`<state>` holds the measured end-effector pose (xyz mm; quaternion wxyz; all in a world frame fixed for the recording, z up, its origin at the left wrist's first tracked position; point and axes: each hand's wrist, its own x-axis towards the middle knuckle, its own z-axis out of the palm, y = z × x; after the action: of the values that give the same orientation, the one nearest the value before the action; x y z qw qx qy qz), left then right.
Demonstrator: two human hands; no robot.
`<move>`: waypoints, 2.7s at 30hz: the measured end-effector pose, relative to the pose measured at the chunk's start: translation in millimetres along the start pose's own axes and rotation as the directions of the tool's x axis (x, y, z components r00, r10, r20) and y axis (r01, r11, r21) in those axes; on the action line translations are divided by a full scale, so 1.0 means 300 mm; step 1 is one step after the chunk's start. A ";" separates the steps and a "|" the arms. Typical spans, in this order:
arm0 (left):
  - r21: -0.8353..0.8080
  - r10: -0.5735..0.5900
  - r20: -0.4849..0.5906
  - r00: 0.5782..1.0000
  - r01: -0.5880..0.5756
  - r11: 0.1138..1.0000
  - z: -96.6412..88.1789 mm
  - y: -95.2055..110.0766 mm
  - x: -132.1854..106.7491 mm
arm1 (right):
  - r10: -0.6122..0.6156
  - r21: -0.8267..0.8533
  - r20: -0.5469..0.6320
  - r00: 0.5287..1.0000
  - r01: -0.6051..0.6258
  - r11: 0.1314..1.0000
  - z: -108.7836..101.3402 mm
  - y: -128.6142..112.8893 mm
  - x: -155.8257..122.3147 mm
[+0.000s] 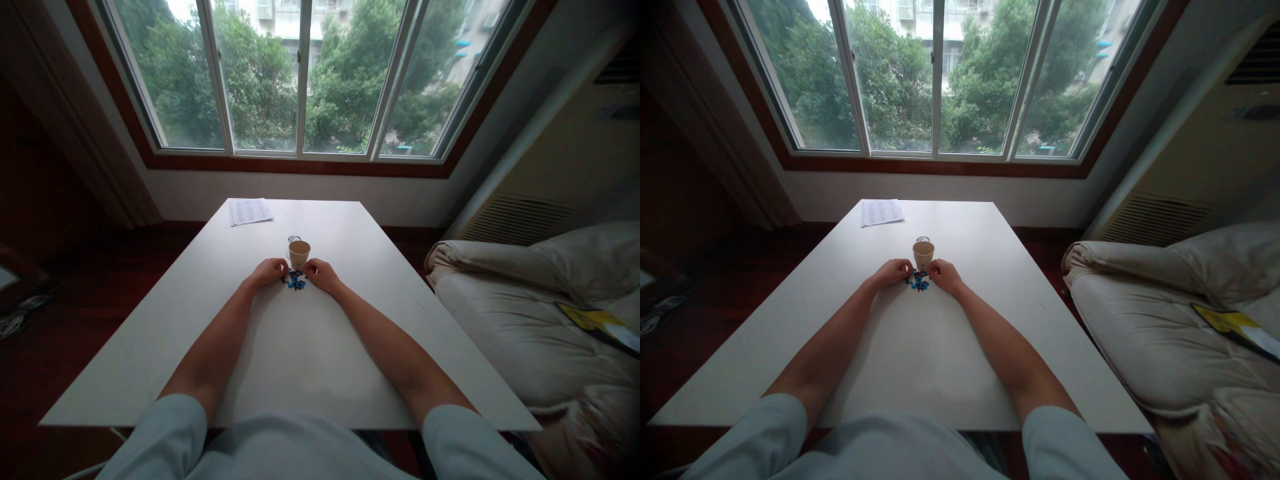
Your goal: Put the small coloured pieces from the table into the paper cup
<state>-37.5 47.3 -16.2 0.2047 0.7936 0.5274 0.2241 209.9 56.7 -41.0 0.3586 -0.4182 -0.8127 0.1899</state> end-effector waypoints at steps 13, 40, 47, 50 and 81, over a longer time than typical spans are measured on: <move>-0.222 -0.085 -0.269 0.960 0.024 0.975 0.039 -0.056 0.030 | 0.204 0.169 -0.374 0.905 -0.150 0.974 -0.037 0.007 0.000; -0.354 -0.229 -0.555 0.800 0.022 0.935 0.050 0.120 0.014 | -0.025 -0.049 -0.438 0.898 0.003 0.999 -0.062 -0.072 -0.011; -0.177 -0.083 -0.588 0.804 -0.029 0.984 0.027 0.200 -0.022 | -0.012 -0.035 -0.456 0.890 -0.005 0.999 -0.062 -0.076 -0.009; -0.127 -0.044 -0.559 0.828 -0.033 0.991 0.026 0.219 -0.031 | -0.008 -0.036 -0.448 0.894 -0.009 0.999 -0.064 -0.081 -0.010; -0.161 -0.114 -0.551 0.827 0.029 0.987 0.074 0.101 0.009 | 0.027 -0.262 -0.035 0.999 -0.035 0.964 -0.005 0.004 -0.009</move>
<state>-1.3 37.0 -16.9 0.1073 0.6561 0.5757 0.4761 212.8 55.2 -42.0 0.3098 -0.4775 -0.8184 0.0795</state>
